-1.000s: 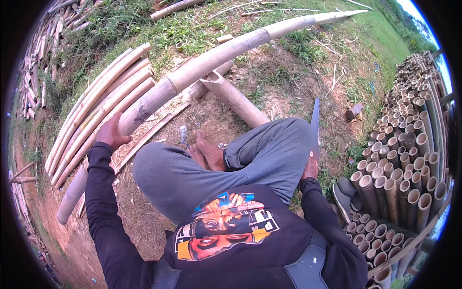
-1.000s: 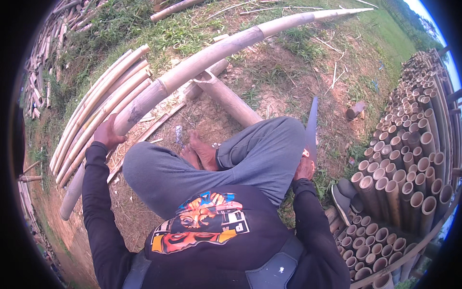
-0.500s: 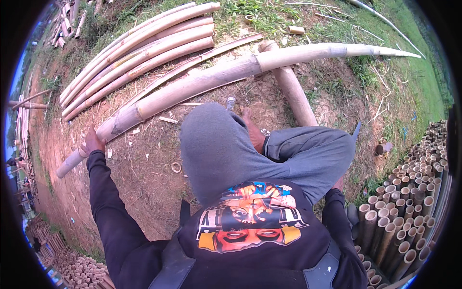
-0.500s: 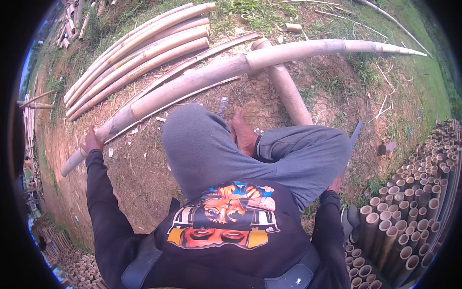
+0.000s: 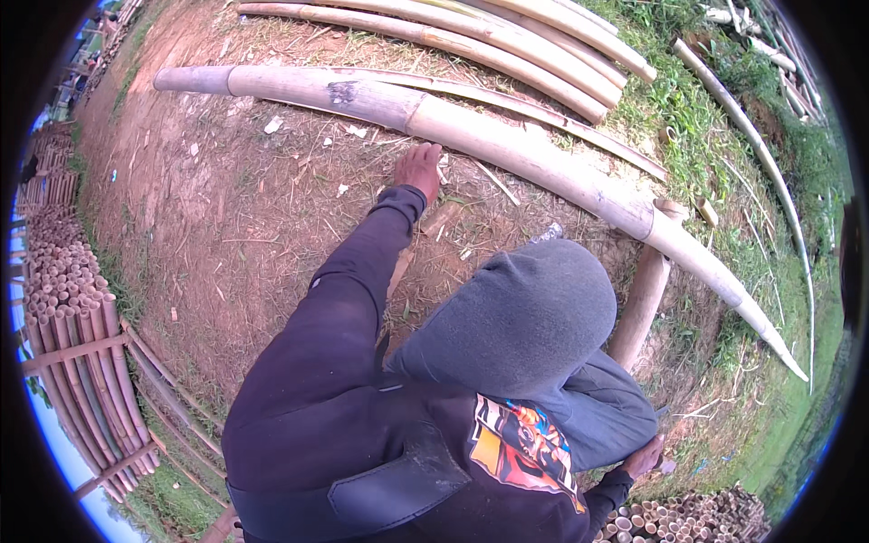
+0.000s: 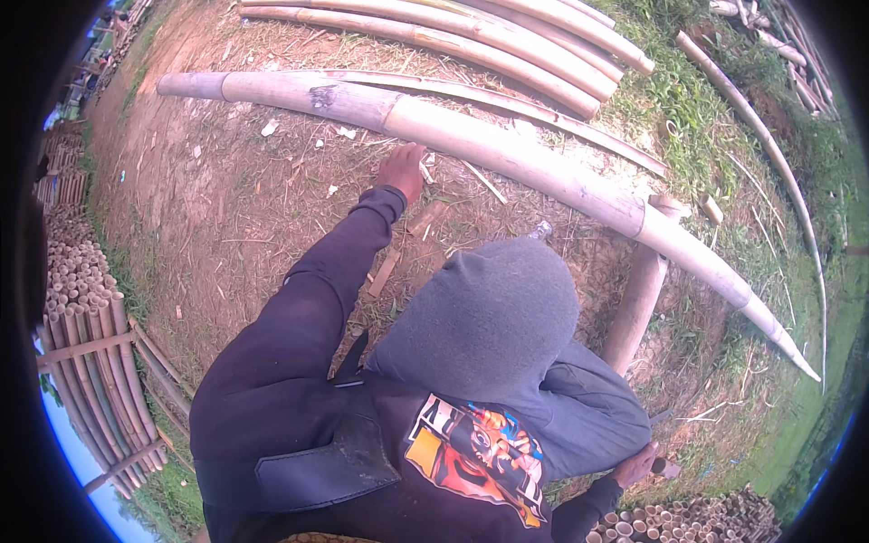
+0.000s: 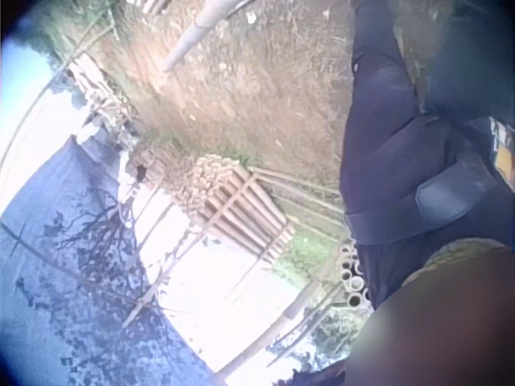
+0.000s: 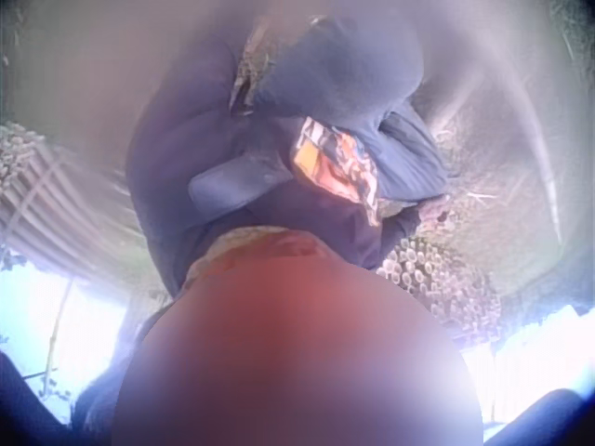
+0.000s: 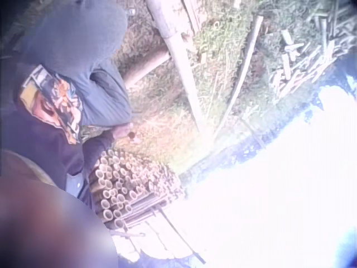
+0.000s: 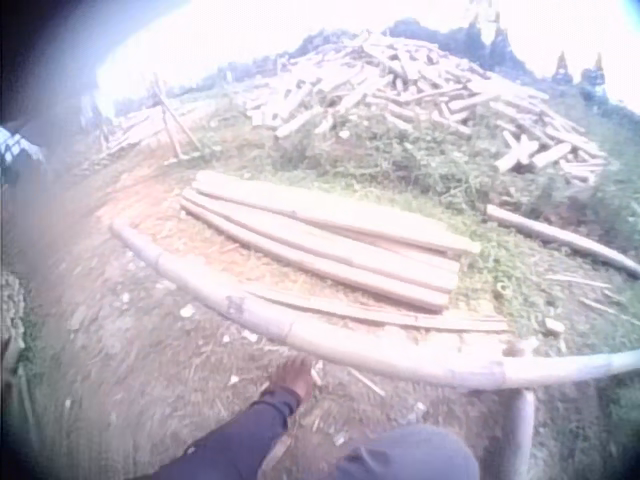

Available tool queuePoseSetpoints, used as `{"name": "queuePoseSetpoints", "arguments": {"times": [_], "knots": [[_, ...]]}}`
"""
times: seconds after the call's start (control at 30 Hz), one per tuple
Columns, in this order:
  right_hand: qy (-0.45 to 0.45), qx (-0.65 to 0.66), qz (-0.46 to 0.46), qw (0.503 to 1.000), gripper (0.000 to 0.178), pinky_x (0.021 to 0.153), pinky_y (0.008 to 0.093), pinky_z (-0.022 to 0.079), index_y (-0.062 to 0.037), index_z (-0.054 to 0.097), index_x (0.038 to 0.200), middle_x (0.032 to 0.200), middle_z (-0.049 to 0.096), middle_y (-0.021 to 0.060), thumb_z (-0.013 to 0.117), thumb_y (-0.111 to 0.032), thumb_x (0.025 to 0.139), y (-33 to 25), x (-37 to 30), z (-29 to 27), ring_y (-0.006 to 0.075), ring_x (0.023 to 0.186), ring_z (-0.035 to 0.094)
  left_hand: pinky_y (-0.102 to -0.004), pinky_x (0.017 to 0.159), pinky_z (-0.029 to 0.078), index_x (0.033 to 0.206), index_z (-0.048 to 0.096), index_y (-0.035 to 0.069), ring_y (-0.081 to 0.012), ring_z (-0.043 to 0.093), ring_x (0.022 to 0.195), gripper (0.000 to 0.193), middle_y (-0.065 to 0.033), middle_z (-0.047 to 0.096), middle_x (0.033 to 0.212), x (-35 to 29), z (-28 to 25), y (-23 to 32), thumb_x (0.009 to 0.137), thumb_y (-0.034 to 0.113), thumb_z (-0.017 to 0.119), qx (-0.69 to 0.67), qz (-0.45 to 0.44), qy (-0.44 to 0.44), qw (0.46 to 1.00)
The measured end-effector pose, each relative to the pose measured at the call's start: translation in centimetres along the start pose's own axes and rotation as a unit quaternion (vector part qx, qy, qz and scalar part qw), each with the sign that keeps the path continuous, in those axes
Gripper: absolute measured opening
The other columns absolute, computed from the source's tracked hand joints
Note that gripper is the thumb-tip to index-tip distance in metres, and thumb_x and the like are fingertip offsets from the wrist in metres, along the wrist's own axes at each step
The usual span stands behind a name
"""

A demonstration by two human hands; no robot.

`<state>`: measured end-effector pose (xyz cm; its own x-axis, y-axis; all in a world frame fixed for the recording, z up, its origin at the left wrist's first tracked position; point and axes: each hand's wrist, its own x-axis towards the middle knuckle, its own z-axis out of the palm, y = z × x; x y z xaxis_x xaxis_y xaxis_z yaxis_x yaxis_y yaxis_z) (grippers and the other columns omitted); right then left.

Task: The person sits on the ground and uses a hand saw to cut long bamboo poles into shorter segments. They repeatedly position the bamboo on a support, saw through it, and move the cut pieces aside.

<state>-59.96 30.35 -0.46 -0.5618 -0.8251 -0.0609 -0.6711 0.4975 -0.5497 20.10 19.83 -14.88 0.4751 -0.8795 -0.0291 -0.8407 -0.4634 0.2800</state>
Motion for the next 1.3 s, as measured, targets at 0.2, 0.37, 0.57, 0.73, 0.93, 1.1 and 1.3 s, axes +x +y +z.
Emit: {"name": "queuePoseSetpoints", "arguments": {"times": [0.2,0.37,0.57,0.73,0.93,1.1,1.3], "knots": [[-0.03,-0.021,-0.018,0.999,0.058,0.106,0.0476,0.048,0.0099,0.064,0.138,0.136,0.067,0.0269,0.055,-0.041,0.112,-6.0,-1.9,0.5,0.0394,0.126,0.062,-0.0523,0.122,0.034,0.14,0.067,0.01,-0.033,0.047,0.147,0.043,-0.0155,0.061,0.152,6.2,0.2,2.2,0.108,0.027,0.043,0.006,-0.016,0.019,1.0],[-0.032,-0.206,-0.099,0.973,0.053,0.102,0.0508,0.054,-0.0058,0.072,0.134,0.129,0.073,0.0226,0.062,-0.049,0.104,-12.1,-2.3,0.5,0.043,0.116,0.069,-0.0544,0.123,0.033,0.144,0.064,0.01,-0.0319,0.05,0.146,0.045,-0.0158,0.06,0.154,6.8,-0.2,1.4,0.109,0.027,0.041,-0.027,0.014,-0.026,0.999],[-0.101,-0.135,-0.497,0.851,0.035,0.101,0.0556,0.048,-0.0003,0.065,0.128,0.127,0.064,0.0208,0.065,-0.024,0.101,-22.3,-1.9,9.9,0.0426,0.121,0.061,-0.0578,0.125,0.032,0.15,0.052,0.015,-0.0322,0.059,0.137,0.045,-0.0146,0.065,0.142,1.2,-2.6,0.0,0.106,0.022,0.044,0.161,0.104,-0.254,0.948],[-0.198,-0.107,-0.657,0.719,0.06,0.114,0.0545,0.039,0.0001,0.058,0.143,0.136,0.062,0.0202,0.068,-0.038,0.098,-28.7,-6.0,21.8,0.0423,0.131,0.056,-0.0496,0.11,0.046,0.126,0.064,0.017,-0.0315,0.065,0.121,0.03,-0.0129,0.068,0.125,-5.5,-4.2,1.2,0.097,0.021,0.062,0.111,0.199,-0.071,0.971],[-0.17,-0.116,-0.591,0.78,0.07,0.116,0.0526,0.038,-0.0003,0.05,0.151,0.142,0.06,0.021,0.072,-0.036,0.094,-30.3,-6.8,24.3,0.0406,0.136,0.054,-0.0478,0.101,0.051,0.126,0.064,0.019,-0.0312,0.065,0.116,0.031,-0.0104,0.064,0.117,-9.6,-6.5,1.0,0.095,0.021,0.066,0.084,0.17,-0.068,0.98],[-0.237,-0.147,-0.516,0.81,0.048,0.101,0.0528,0.049,-0.0083,0.066,0.132,0.134,0.064,0.0198,0.077,-0.03,0.09,-25.3,-5.0,22.6,0.0404,0.123,0.061,-0.0499,0.096,0.052,0.124,0.066,0.02,-0.0333,0.066,0.112,0.032,-0.0124,0.063,0.111,-11.4,-8.0,-2.3,0.093,0.012,0.063,0.098,0.158,-0.028,0.982],[-0.331,-0.11,-0.303,0.887,0.046,0.101,0.0512,0.054,-0.0027,0.068,0.127,0.123,0.07,0.0249,0.075,-0.035,0.094,-17.2,-3.0,23.6,0.0436,0.117,0.067,-0.0503,0.092,0.053,0.125,0.065,0.02,-0.0335,0.067,0.108,0.034,-0.0124,0.062,0.109,-6.0,-6.9,-1.7,0.093,0.008,0.06,0.162,0.202,-0.016,0.966]]}}
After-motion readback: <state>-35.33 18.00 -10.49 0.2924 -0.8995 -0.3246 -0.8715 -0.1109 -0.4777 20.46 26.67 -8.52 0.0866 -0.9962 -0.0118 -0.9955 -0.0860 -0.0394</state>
